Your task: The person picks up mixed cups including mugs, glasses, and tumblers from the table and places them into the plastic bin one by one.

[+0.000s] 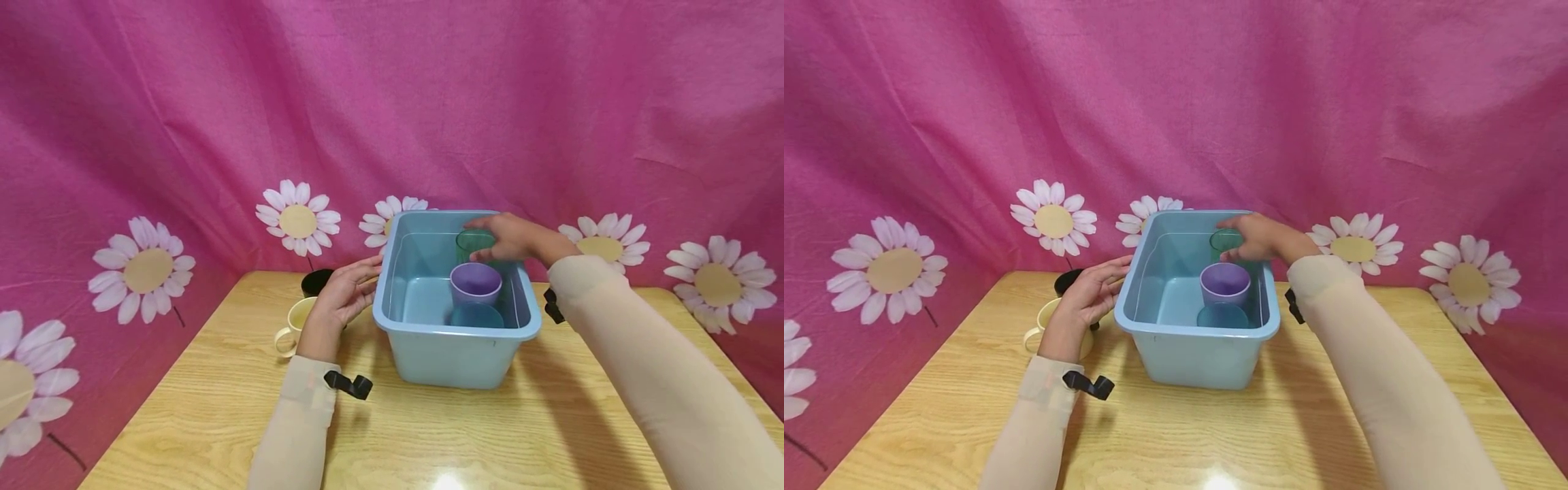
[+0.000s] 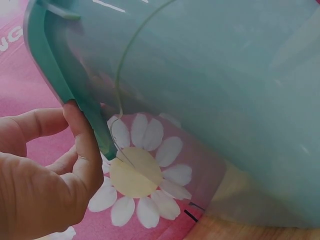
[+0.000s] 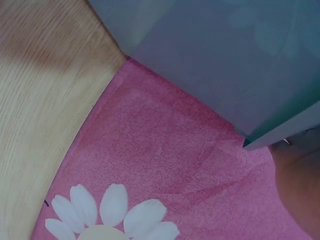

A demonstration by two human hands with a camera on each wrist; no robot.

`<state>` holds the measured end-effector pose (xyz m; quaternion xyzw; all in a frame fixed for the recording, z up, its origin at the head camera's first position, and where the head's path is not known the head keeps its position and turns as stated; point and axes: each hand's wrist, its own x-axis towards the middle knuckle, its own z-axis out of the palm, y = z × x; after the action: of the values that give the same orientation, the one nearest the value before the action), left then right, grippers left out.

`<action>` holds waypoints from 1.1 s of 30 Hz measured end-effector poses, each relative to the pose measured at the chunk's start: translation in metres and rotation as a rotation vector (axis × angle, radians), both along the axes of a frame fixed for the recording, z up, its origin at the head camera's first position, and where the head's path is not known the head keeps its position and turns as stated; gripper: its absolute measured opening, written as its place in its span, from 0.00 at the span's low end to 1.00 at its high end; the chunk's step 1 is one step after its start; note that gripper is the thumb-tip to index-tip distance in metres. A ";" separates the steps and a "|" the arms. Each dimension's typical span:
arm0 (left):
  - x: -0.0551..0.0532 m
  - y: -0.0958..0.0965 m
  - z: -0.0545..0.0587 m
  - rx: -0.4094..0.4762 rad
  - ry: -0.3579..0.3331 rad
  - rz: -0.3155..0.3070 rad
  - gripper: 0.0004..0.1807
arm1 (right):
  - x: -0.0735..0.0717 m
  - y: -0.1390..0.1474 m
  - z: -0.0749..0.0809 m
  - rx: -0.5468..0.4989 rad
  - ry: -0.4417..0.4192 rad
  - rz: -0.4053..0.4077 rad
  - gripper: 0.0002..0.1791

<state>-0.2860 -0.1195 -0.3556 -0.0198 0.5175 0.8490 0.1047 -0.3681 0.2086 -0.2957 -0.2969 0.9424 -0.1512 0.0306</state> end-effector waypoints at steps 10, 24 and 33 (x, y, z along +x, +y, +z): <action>0.001 -0.002 0.000 -0.011 -0.008 0.006 0.22 | 0.011 0.008 0.008 -0.117 0.069 -0.039 0.37; 0.002 -0.003 0.001 -0.010 -0.013 0.002 0.22 | 0.025 0.031 -0.004 -0.343 0.164 -0.092 0.30; 0.000 -0.001 0.001 0.002 -0.014 -0.006 0.23 | 0.040 0.044 -0.017 -0.463 0.201 -0.180 0.26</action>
<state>-0.2855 -0.1206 -0.3544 -0.0240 0.5161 0.8490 0.1110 -0.3283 0.2528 -0.3123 -0.2244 0.9036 -0.3346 -0.1457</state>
